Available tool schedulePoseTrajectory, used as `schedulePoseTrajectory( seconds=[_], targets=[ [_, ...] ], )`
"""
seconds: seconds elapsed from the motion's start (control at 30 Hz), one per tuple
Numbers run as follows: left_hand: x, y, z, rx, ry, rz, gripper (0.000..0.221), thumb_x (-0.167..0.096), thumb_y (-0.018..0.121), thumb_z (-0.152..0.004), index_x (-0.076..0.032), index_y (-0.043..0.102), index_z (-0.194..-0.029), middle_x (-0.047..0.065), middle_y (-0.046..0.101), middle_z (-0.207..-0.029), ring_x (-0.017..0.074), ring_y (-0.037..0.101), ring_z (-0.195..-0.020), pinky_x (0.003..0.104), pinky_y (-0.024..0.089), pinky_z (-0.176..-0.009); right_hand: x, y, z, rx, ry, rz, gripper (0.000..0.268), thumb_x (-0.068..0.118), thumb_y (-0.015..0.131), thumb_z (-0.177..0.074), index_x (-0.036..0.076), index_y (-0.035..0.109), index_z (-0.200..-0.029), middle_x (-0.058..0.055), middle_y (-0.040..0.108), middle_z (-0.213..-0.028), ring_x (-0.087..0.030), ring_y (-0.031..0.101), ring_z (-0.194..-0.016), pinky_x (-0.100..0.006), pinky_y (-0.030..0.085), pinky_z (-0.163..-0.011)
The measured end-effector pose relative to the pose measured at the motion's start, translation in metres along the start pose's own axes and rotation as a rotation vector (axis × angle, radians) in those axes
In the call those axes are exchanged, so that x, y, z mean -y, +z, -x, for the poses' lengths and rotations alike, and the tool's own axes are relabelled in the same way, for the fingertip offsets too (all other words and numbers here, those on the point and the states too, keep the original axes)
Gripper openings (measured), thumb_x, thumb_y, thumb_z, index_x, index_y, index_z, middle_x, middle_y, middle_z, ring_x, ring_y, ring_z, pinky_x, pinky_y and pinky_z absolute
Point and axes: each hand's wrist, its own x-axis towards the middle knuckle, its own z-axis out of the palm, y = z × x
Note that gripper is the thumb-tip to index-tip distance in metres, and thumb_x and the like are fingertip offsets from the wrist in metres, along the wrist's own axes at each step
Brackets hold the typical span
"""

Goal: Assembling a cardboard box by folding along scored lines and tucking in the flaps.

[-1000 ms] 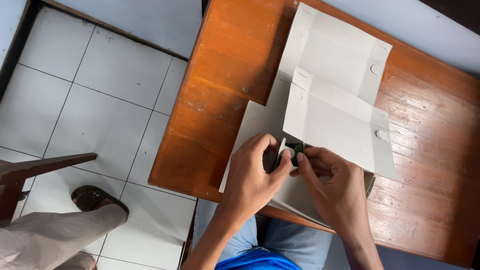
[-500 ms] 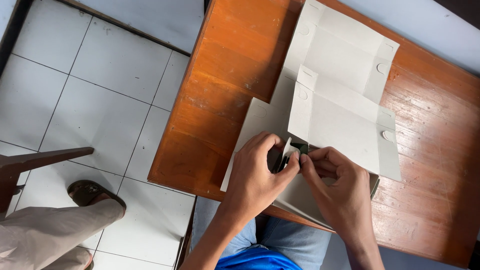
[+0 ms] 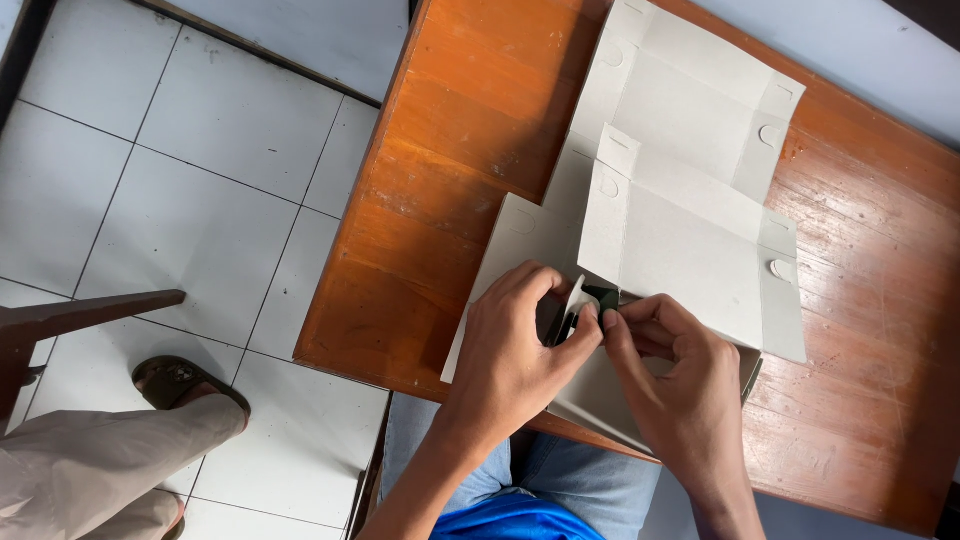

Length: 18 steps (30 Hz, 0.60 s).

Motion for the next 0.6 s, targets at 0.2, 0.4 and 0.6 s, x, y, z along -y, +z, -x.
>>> schedulePoseTrajectory(
  seconds=[0.2, 0.4, 0.6],
  targets=[
    [0.002, 0.001, -0.001, 0.004, 0.017, -0.014, 0.021, -0.021, 0.064, -0.09, -0.008, 0.052, -0.08, 0.002, 0.056, -0.075, 0.0196, 0.053, -0.068, 0.036, 0.045, -0.064, 0.004, -0.001, 0.002, 0.01, -0.012, 0.026, 0.016, 0.016, 0.071, -0.092, 0.008, 0.067, -0.08, 0.002, 0.079, -0.075, -0.001, 0.074, -0.078, -0.019, 0.052, -0.067],
    [0.002, -0.001, -0.002, 0.016, 0.027, -0.006, 0.021, -0.021, 0.064, -0.092, -0.008, 0.053, -0.081, 0.002, 0.056, -0.075, 0.0191, 0.053, -0.067, 0.035, 0.045, -0.063, 0.001, -0.001, 0.005, 0.031, -0.033, 0.032, 0.019, 0.021, 0.064, -0.098, 0.009, 0.067, -0.085, 0.003, 0.077, -0.072, 0.0, 0.062, -0.073, -0.019, 0.044, -0.06],
    [0.003, 0.0, -0.003, 0.017, 0.047, 0.002, 0.02, -0.022, 0.062, -0.092, -0.007, 0.054, -0.081, 0.003, 0.059, -0.077, 0.0204, 0.057, -0.07, 0.036, 0.046, -0.065, -0.007, -0.002, 0.001, 0.068, 0.012, -0.046, 0.016, 0.016, 0.061, -0.099, 0.006, 0.066, -0.089, -0.002, 0.076, -0.072, -0.007, 0.064, -0.065, -0.022, 0.056, -0.068]
  ],
)
